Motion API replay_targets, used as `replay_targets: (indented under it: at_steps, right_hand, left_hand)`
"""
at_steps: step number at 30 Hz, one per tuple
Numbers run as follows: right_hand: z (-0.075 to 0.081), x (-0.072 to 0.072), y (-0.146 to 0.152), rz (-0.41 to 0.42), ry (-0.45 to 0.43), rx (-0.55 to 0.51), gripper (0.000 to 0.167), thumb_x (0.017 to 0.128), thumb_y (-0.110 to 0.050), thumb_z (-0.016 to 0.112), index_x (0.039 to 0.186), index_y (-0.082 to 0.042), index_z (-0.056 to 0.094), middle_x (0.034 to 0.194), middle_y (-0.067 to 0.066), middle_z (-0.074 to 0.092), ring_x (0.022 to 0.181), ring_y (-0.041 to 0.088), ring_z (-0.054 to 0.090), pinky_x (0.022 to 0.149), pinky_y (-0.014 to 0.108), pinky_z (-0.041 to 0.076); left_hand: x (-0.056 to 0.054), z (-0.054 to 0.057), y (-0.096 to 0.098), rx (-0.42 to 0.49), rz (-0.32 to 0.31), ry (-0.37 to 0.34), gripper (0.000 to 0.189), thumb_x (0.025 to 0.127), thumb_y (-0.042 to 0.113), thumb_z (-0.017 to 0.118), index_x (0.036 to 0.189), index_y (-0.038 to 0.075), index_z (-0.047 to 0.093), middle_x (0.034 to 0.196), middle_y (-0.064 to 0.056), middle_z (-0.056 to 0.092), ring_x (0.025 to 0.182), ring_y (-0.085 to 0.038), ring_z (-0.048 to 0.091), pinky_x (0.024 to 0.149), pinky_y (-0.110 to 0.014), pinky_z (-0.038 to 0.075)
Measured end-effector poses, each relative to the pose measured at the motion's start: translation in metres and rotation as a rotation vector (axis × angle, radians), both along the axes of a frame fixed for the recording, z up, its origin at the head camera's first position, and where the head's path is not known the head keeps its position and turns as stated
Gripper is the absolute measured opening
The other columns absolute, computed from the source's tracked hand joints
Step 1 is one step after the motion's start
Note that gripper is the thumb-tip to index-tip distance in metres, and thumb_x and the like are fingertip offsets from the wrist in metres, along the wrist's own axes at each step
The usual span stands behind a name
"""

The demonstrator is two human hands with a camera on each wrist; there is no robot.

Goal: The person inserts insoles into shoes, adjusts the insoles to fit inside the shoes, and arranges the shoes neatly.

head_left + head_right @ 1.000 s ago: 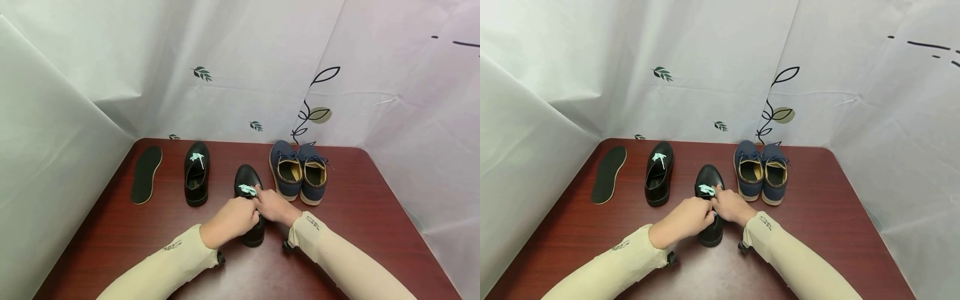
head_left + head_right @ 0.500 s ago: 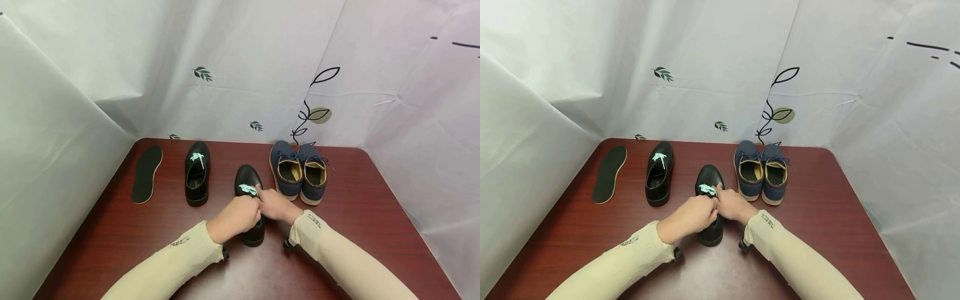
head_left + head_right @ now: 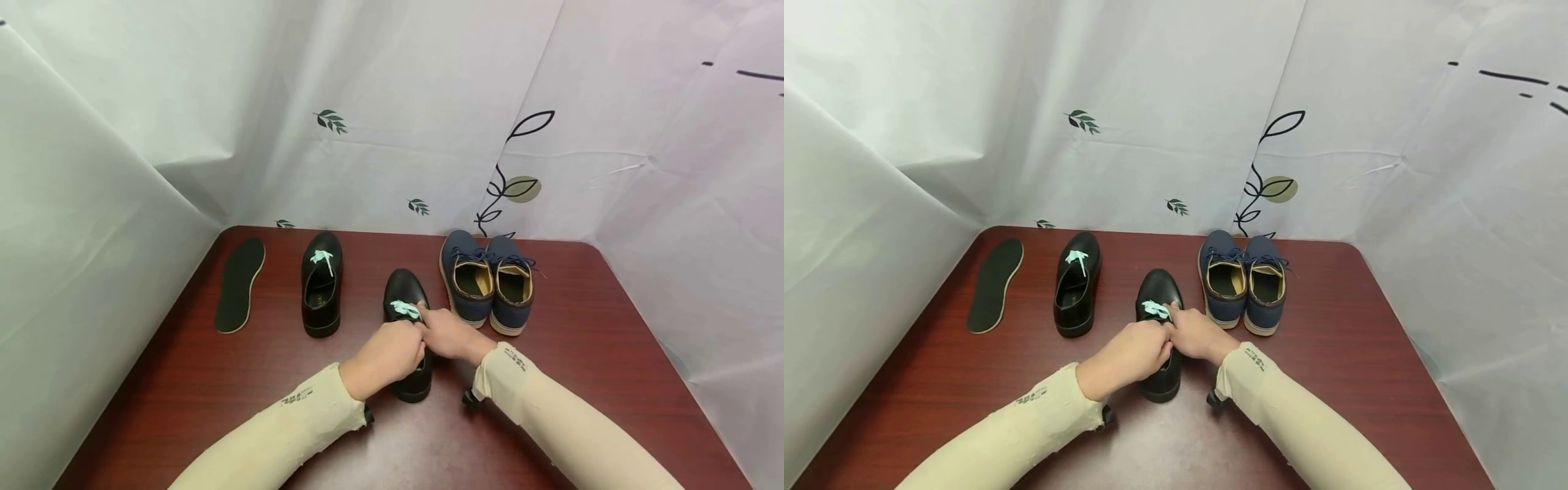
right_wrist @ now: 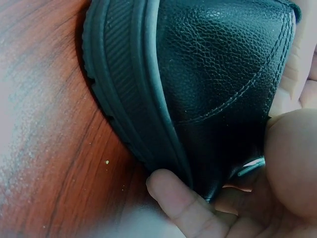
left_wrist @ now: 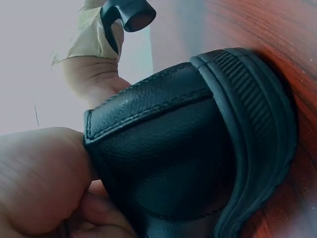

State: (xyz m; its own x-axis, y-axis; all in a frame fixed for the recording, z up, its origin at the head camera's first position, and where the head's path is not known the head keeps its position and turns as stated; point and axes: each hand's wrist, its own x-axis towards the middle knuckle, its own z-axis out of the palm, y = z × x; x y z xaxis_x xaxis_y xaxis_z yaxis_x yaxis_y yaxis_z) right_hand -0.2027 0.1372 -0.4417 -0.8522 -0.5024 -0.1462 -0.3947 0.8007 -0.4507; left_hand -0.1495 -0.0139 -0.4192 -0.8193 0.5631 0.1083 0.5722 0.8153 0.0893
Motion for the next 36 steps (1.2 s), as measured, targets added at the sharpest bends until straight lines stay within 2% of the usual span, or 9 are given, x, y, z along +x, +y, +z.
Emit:
replay_targets:
  at_steps: [2,8,13,16,19,21,27,32,36]
  right_hand:
    - [0.0,0.0,-0.001,-0.009,-0.01,0.0,0.052,0.107,-0.028,0.042,0.154,-0.008,0.038,0.123,0.019,0.068,0.099,0.02,0.067,0.08,0.037,0.051]
    - [-0.001,0.001,-0.004,-0.018,-0.03,0.013,0.056,0.106,-0.029,0.041,0.155,-0.003,0.033,0.12,0.019,0.068,0.084,0.013,0.062,0.075,0.034,0.049]
    - [-0.002,0.002,-0.006,-0.016,-0.014,0.021,0.056,0.106,-0.029,0.042,0.153,0.0,0.036,0.105,0.016,0.071,0.075,0.013,0.06,0.07,0.033,0.048]
    - [-0.001,0.001,-0.006,-0.025,-0.01,0.029,0.055,0.105,-0.028,0.042,0.152,0.0,0.038,0.093,0.011,0.069,0.072,0.014,0.059,0.069,0.033,0.048]
    - [0.0,0.0,-0.005,-0.03,-0.012,0.035,0.056,0.105,-0.029,0.042,0.152,0.0,0.038,0.083,0.008,0.066,0.07,0.014,0.059,0.069,0.033,0.048]
    - [0.0,0.0,-0.004,-0.033,-0.011,0.039,0.057,0.105,-0.03,0.041,0.153,0.001,0.037,0.084,0.009,0.067,0.07,0.014,0.059,0.069,0.033,0.048]
    - [-0.001,0.0,-0.005,-0.039,-0.003,0.059,0.061,0.105,-0.032,0.04,0.154,0.003,0.032,0.108,0.019,0.071,0.076,0.013,0.062,0.073,0.033,0.049]
    - [-0.002,0.002,-0.005,-0.04,0.01,0.05,0.061,0.105,-0.033,0.041,0.153,0.003,0.032,0.127,0.022,0.065,0.094,0.016,0.067,0.08,0.035,0.052]
    - [-0.002,0.003,-0.006,-0.04,0.021,0.044,0.06,0.105,-0.032,0.041,0.154,0.003,0.033,0.13,0.023,0.064,0.095,0.017,0.068,0.08,0.036,0.053]
  left_hand:
    - [0.0,0.0,-0.001,-0.001,0.005,-0.009,0.017,0.096,0.023,0.062,0.092,0.01,0.072,0.083,-0.004,0.071,0.079,-0.02,0.069,0.067,-0.035,0.057]
    - [0.001,0.003,-0.005,-0.011,0.036,-0.093,0.029,0.09,0.025,0.069,0.065,0.014,0.062,0.066,-0.004,0.065,0.065,-0.021,0.066,0.057,-0.035,0.054]
    - [0.002,0.006,-0.006,-0.029,0.086,-0.164,0.037,0.088,0.035,0.074,0.057,0.021,0.058,0.065,0.0,0.064,0.061,-0.018,0.063,0.05,-0.035,0.051]
    - [0.003,0.006,-0.008,-0.03,0.07,-0.161,0.039,0.089,0.037,0.072,0.056,0.023,0.057,0.067,0.002,0.064,0.061,-0.017,0.062,0.051,-0.035,0.051]
    - [0.003,0.004,-0.011,-0.016,0.029,-0.153,0.039,0.093,0.036,0.068,0.058,0.024,0.059,0.069,0.004,0.064,0.063,-0.016,0.062,0.053,-0.036,0.051]
    - [0.002,0.004,-0.013,-0.009,-0.01,-0.159,0.037,0.096,0.035,0.063,0.061,0.023,0.062,0.073,0.005,0.064,0.065,-0.016,0.062,0.056,-0.037,0.052]
    - [0.006,0.006,-0.022,-0.051,-0.075,-0.259,0.047,0.105,0.043,0.041,0.079,0.022,0.074,0.092,0.005,0.066,0.08,-0.018,0.066,0.068,-0.04,0.054]
    - [0.019,0.01,-0.028,-0.073,-0.086,-0.256,0.047,0.104,0.05,0.039,0.09,0.028,0.078,0.092,0.006,0.07,0.083,-0.019,0.068,0.07,-0.042,0.054]
    - [0.023,0.009,-0.03,-0.08,-0.127,-0.273,0.043,0.102,0.056,0.041,0.103,0.032,0.077,0.092,0.007,0.063,0.079,-0.014,0.063,0.068,-0.04,0.052]
